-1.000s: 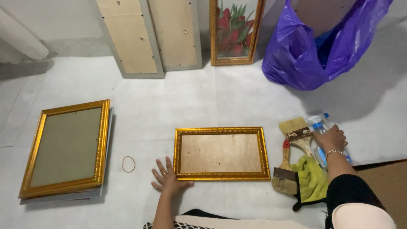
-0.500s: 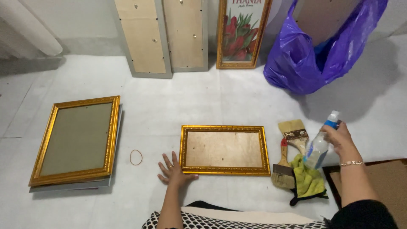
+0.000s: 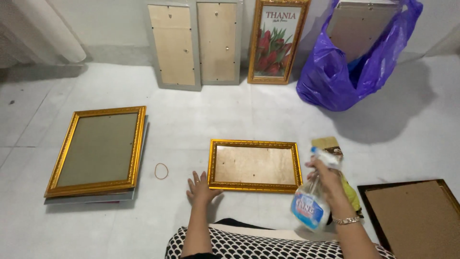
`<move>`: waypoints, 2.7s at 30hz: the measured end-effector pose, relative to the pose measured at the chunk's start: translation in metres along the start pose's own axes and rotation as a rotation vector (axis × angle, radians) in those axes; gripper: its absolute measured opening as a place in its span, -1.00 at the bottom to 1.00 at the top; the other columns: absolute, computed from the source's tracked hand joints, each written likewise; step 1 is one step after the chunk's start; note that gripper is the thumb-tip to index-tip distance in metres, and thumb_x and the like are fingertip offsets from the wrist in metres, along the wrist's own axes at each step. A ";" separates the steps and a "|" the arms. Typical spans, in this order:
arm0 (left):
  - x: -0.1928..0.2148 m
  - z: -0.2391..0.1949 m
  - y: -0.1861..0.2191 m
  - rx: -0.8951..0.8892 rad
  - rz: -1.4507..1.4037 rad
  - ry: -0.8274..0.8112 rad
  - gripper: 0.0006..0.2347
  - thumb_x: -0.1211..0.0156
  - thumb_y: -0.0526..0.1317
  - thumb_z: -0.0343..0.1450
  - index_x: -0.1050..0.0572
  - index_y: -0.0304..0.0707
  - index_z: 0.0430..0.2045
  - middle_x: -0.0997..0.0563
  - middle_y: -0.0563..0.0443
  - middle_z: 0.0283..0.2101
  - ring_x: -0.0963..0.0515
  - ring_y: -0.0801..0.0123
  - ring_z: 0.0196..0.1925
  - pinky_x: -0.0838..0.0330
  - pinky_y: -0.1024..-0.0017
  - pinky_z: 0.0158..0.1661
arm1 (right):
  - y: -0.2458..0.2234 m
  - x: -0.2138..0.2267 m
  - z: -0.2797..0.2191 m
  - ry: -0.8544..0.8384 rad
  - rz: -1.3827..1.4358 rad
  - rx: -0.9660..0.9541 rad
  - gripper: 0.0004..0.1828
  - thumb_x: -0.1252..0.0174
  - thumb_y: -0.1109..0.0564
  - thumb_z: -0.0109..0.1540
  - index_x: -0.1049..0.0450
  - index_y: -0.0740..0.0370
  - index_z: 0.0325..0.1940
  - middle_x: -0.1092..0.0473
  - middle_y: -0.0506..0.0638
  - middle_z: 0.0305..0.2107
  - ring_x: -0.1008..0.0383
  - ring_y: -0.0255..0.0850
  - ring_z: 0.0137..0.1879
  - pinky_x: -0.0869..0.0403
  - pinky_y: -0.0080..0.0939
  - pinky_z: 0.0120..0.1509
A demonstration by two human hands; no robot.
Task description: Cleaning the back and edges of picture frames using a cloth and a brush.
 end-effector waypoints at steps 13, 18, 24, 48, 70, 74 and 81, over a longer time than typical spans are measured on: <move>-0.036 0.042 -0.032 0.070 -0.636 0.238 -0.44 -0.18 0.10 0.41 -0.35 -0.16 0.27 -0.42 -0.19 0.32 -0.40 -0.12 0.36 -0.32 0.00 0.27 | 0.050 -0.067 -0.023 -0.279 -0.510 -0.018 -0.07 -0.34 -0.37 0.00 -0.49 0.35 0.24 -0.47 0.29 0.11 -0.41 0.14 0.33 -0.37 0.04 0.35; -0.055 0.083 -0.042 0.147 -0.527 0.226 -0.48 -0.15 0.15 0.41 -0.39 -0.04 0.23 -0.45 -0.02 0.25 -0.41 0.00 0.34 -0.33 0.07 0.25 | 0.051 -0.075 -0.032 -0.363 -0.391 -0.006 -0.14 -0.44 -0.27 -0.04 -0.54 0.40 0.13 -0.52 0.32 0.01 -0.46 0.16 0.25 -0.36 0.09 0.32; -0.057 0.082 -0.042 0.134 -0.502 0.253 -0.50 -0.14 0.15 0.42 -0.41 0.00 0.21 -0.43 -0.01 0.25 -0.39 -0.04 0.33 -0.33 0.07 0.22 | 0.067 -0.078 -0.008 -0.432 -0.389 0.095 -0.26 -0.41 -0.25 0.01 -0.58 0.39 0.04 -0.57 0.34 -0.17 -0.58 0.12 0.04 -0.44 0.01 0.13; -0.047 0.052 -0.016 0.189 -0.136 0.308 -0.23 -0.29 0.17 0.29 -0.08 -0.02 0.37 0.19 -0.08 0.55 0.19 -0.09 0.50 0.16 -0.29 0.29 | 0.022 0.106 0.177 0.445 -0.329 0.558 -0.67 -0.34 0.10 0.35 -0.43 0.27 0.11 -0.44 0.04 -0.25 -0.44 -0.19 -0.22 -0.49 -0.16 -0.12; -0.044 0.052 -0.015 0.184 -0.162 0.315 -0.27 -0.27 0.14 0.29 -0.12 -0.04 0.35 0.17 -0.08 0.55 0.17 -0.08 0.48 0.14 -0.23 0.27 | 0.074 0.116 0.181 0.249 -0.360 -0.041 -0.60 -0.13 0.25 0.31 -0.33 0.31 0.23 -0.35 0.18 0.06 -0.39 -0.05 0.13 -0.43 -0.10 0.17; -0.049 0.058 -0.019 0.201 -0.174 0.309 -0.34 -0.25 0.18 0.36 -0.16 0.06 0.33 0.07 -0.04 0.48 0.12 -0.20 0.48 0.06 -0.33 0.23 | 0.119 0.109 0.161 -0.182 -1.252 -0.017 -0.08 -0.01 -0.50 0.15 -0.64 0.42 0.04 -0.57 0.35 -0.01 -0.54 0.25 0.18 -0.52 0.20 0.19; -0.049 0.054 -0.023 0.182 -0.181 0.335 -0.53 -0.20 0.18 0.39 -0.35 0.20 0.17 -0.01 0.01 0.45 0.07 -0.17 0.46 0.03 -0.24 0.21 | 0.173 0.129 0.188 -0.185 -1.207 0.081 -0.29 -0.09 -0.21 0.16 -0.58 0.49 0.07 -0.55 0.39 0.03 -0.49 0.27 0.25 -0.45 0.20 0.35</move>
Point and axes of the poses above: each hand's wrist, its own z-axis towards the middle knuckle, its own x-axis out of the back of the hand, y = z × x, the point moved 1 cm from there along z, towards the middle knuckle
